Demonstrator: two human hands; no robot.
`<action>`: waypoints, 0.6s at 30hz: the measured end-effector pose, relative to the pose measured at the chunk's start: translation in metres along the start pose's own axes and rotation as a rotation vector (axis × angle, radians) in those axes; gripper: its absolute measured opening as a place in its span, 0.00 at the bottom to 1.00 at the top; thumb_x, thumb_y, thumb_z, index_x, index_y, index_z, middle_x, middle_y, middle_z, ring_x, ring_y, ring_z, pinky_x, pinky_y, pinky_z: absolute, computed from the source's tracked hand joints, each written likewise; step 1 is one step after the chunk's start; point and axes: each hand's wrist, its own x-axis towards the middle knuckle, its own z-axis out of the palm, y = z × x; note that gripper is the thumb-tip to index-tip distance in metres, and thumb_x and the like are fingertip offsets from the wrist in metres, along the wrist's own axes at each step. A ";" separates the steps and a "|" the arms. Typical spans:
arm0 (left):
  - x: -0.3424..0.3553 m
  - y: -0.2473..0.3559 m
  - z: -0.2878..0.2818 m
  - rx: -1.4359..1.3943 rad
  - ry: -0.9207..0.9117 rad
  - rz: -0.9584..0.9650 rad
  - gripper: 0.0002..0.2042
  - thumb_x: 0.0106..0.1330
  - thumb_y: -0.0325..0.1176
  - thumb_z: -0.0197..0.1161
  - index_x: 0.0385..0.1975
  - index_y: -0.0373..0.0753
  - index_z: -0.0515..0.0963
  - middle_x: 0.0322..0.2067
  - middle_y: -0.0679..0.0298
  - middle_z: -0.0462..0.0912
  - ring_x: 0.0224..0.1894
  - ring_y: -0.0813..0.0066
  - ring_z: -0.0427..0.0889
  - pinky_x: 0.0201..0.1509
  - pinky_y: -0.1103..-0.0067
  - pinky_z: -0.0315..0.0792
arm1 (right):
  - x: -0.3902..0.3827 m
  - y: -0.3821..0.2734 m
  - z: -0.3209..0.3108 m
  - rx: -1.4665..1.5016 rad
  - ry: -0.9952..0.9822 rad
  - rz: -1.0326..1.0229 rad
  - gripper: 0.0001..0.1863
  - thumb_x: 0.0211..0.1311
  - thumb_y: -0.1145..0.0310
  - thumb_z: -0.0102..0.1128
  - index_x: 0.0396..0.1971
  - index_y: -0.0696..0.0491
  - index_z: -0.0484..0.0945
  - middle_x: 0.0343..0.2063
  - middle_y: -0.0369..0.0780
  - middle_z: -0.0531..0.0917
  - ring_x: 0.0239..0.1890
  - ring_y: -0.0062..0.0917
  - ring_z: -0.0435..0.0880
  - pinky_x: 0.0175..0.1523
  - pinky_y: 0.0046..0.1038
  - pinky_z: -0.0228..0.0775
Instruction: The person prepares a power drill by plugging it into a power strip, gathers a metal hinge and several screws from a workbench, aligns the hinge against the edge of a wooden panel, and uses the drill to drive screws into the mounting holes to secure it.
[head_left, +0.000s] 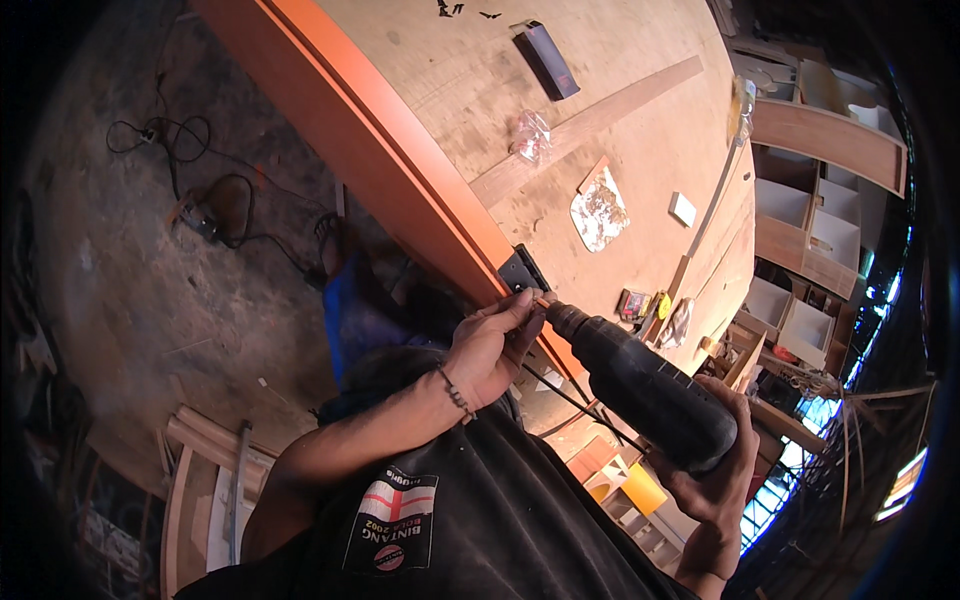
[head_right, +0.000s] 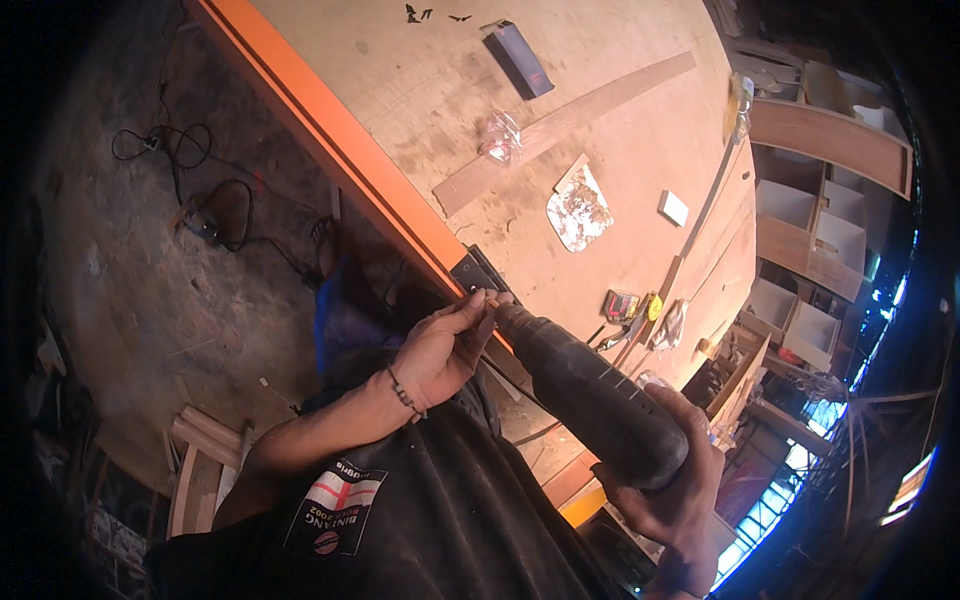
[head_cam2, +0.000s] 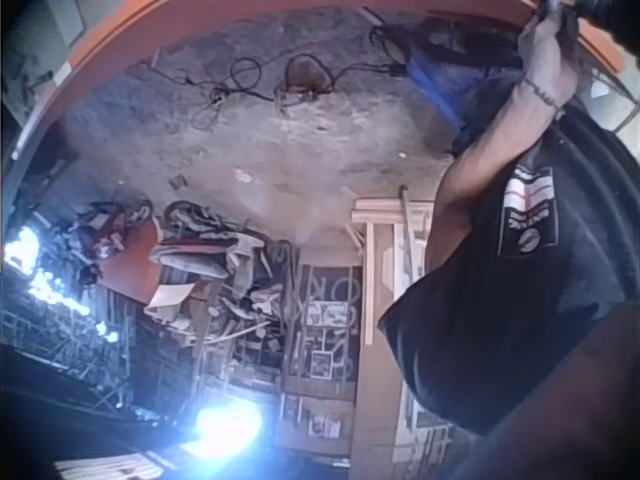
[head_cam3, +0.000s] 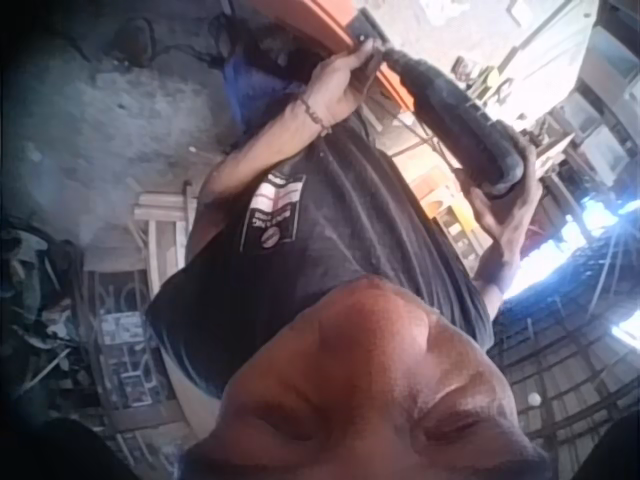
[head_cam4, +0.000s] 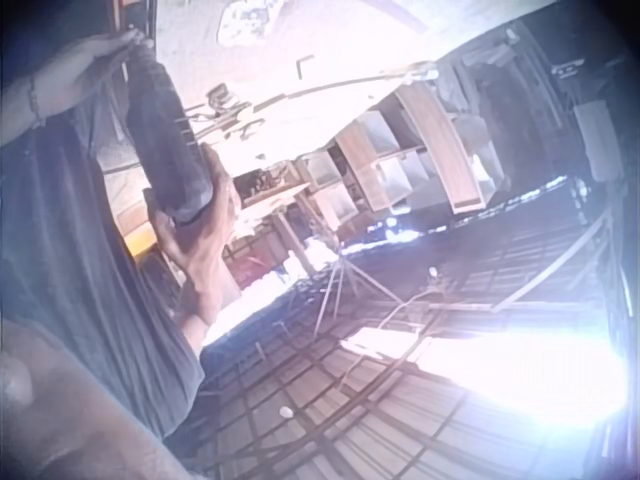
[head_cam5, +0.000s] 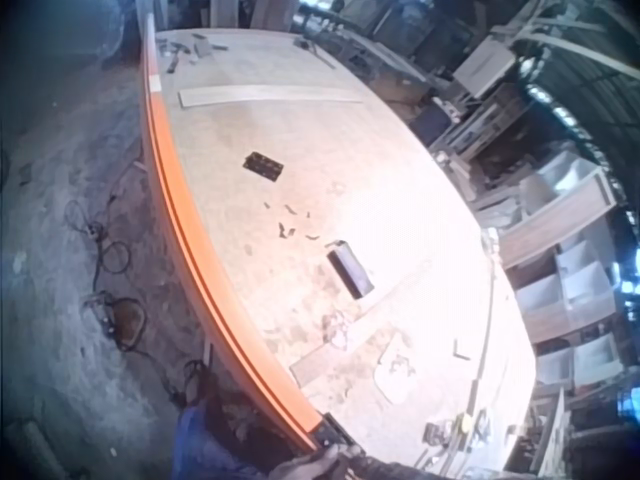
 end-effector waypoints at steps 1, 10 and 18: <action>0.000 0.000 -0.001 -0.029 -0.010 -0.007 0.09 0.78 0.28 0.57 0.49 0.30 0.78 0.52 0.54 0.84 0.53 0.73 0.86 0.58 0.84 0.84 | 0.001 0.000 0.000 -0.011 -0.007 -0.011 0.42 0.44 0.68 0.80 0.62 0.61 0.71 0.45 0.50 0.87 0.49 0.36 0.90 0.56 0.34 0.80; 0.001 -0.002 -0.004 -0.080 -0.010 -0.021 0.09 0.78 0.28 0.57 0.50 0.29 0.77 0.53 0.54 0.84 0.51 0.76 0.86 0.58 0.85 0.83 | 0.014 -0.012 -0.011 -0.273 -0.075 -0.102 0.39 0.40 0.69 0.77 0.58 0.60 0.73 0.40 0.46 0.87 0.43 0.32 0.89 0.53 0.31 0.79; -0.021 0.008 0.005 0.115 -0.010 -0.008 0.09 0.77 0.29 0.59 0.49 0.31 0.79 0.50 0.57 0.84 0.46 0.76 0.87 0.50 0.81 0.85 | 0.019 -0.019 -0.013 -0.098 -0.124 -0.048 0.37 0.46 0.69 0.78 0.59 0.57 0.73 0.44 0.50 0.86 0.45 0.45 0.88 0.54 0.40 0.77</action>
